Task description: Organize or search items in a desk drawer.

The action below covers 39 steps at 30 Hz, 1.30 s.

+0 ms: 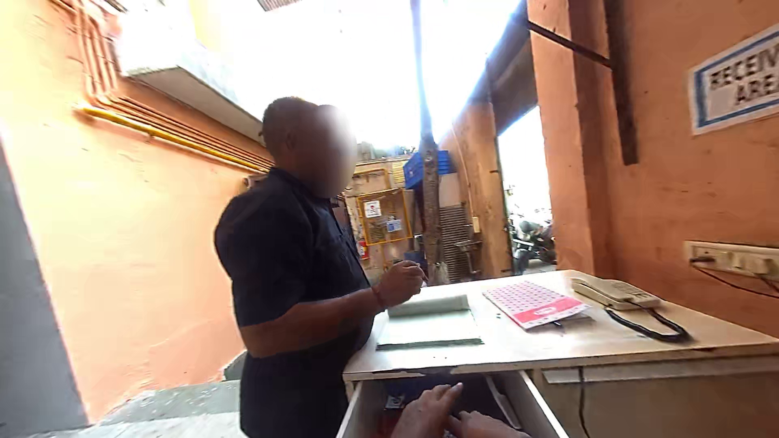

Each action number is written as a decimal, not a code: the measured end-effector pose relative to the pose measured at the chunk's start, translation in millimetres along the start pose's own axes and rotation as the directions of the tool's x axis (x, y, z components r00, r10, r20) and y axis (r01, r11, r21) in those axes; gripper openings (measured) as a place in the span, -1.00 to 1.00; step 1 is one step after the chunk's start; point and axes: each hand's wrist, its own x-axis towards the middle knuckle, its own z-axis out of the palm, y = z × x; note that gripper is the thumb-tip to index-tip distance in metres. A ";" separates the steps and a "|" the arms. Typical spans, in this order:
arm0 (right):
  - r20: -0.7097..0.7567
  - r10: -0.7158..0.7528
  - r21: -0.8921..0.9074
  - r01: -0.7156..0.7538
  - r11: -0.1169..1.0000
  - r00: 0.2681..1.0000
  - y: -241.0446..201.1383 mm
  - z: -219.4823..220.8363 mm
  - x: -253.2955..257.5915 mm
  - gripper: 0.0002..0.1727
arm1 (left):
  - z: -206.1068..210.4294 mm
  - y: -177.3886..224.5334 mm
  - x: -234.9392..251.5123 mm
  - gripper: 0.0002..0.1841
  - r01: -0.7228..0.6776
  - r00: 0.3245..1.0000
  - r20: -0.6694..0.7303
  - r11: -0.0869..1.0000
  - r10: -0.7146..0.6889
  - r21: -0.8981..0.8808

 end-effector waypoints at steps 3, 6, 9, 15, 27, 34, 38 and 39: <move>-0.127 -0.118 -0.044 0.113 0.993 0.985 3.1 8.7 7.2 0.13 | -3.7 22.0 2.8 0.15 -0.124 0.989 -0.058 0.983 0.133 0.137; -0.097 -0.163 -0.138 0.149 0.979 0.982 -9.2 -11.1 -13.4 -0.07 | -18.7 49.8 6.7 0.16 -0.269 0.963 0.091 0.930 0.254 0.250; -0.177 -0.176 -0.164 0.147 0.976 0.968 -9.1 -15.1 -20.2 -0.12 | -22.4 51.4 15.9 0.09 -0.294 0.954 0.149 0.902 0.259 0.316; -0.111 -0.181 -0.230 0.152 0.961 0.977 -2.2 -1.2 -9.0 -0.44 | 13.3 19.9 15.5 -0.03 -0.172 0.985 0.006 0.970 0.173 0.169; 0.062 -0.141 -0.212 0.151 0.966 0.988 -41.1 -22.1 -29.3 -0.49 | -14.2 24.4 -1.9 -0.10 -0.158 0.982 0.144 0.956 0.125 0.248; 0.130 -0.088 -0.199 0.113 0.973 0.988 -52.7 -33.1 -35.3 -0.53 | -8.4 10.8 -2.5 -0.17 -0.211 0.977 0.080 0.950 0.197 0.230; 0.161 -0.060 -0.188 0.090 0.978 0.985 -55.6 -37.4 -39.4 -0.53 | -9.8 14.6 -1.9 -0.18 -0.193 0.980 0.097 0.954 0.176 0.227; 0.153 -0.059 -0.180 0.086 0.980 0.987 -52.9 -36.2 -39.2 -0.52 | -9.9 16.5 -1.2 -0.18 -0.193 0.980 0.099 0.957 0.175 0.217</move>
